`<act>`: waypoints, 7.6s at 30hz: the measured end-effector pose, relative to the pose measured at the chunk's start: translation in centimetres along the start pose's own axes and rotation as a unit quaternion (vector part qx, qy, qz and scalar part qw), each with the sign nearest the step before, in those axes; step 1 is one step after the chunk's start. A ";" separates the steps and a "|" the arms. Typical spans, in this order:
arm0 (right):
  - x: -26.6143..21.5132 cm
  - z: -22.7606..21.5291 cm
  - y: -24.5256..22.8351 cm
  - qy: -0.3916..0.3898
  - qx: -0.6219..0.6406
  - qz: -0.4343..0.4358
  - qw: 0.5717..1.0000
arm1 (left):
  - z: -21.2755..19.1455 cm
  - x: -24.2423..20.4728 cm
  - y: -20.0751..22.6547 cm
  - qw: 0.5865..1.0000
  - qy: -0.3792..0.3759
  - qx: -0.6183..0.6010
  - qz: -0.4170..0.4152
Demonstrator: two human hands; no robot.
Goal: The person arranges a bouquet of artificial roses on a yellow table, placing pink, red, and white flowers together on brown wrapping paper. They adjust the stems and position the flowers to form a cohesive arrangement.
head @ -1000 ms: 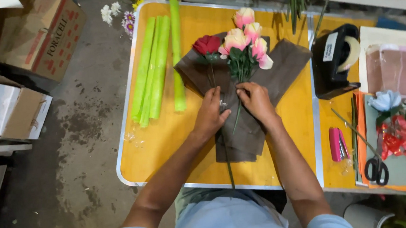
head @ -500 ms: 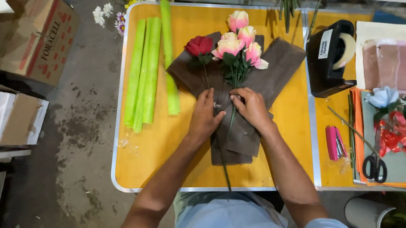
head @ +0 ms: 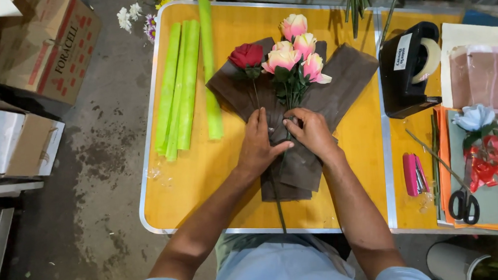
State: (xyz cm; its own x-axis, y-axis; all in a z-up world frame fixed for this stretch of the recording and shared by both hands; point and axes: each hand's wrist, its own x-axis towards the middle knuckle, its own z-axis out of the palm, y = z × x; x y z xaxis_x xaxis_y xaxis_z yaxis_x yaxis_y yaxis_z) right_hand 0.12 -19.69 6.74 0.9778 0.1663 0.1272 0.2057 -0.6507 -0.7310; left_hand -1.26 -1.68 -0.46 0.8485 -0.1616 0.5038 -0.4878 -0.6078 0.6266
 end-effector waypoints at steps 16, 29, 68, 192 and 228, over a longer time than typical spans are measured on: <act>0.0 0.0 0.2 -0.014 0.008 0.006 1.000 | -0.3 0.3 0.1 1.000 -0.011 0.015 -0.013; 0.1 0.4 2.0 -0.023 0.009 0.010 1.000 | -1.4 1.4 0.5 0.999 0.019 -0.037 -0.031; 0.5 -0.2 3.0 -0.071 0.004 0.057 0.996 | 2.2 4.4 1.8 0.891 -0.071 -0.292 -0.341; -6.7 -1.5 0.7 -0.018 0.011 0.016 1.000 | 0.5 3.8 2.5 0.923 -0.116 -0.233 -0.282; -4.2 0.9 1.6 0.127 0.014 0.103 0.986 | -0.4 4.5 1.8 0.911 -0.156 -0.194 -0.330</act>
State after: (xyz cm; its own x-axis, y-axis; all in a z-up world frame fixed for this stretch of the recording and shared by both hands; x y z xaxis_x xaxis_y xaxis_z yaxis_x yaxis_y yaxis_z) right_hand -3.69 -20.79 4.42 0.9778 -0.1605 0.1346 0.0034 -0.6302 -0.7764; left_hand 1.60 -3.23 3.18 0.9708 -0.1102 -0.2131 0.1643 -0.3418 0.9253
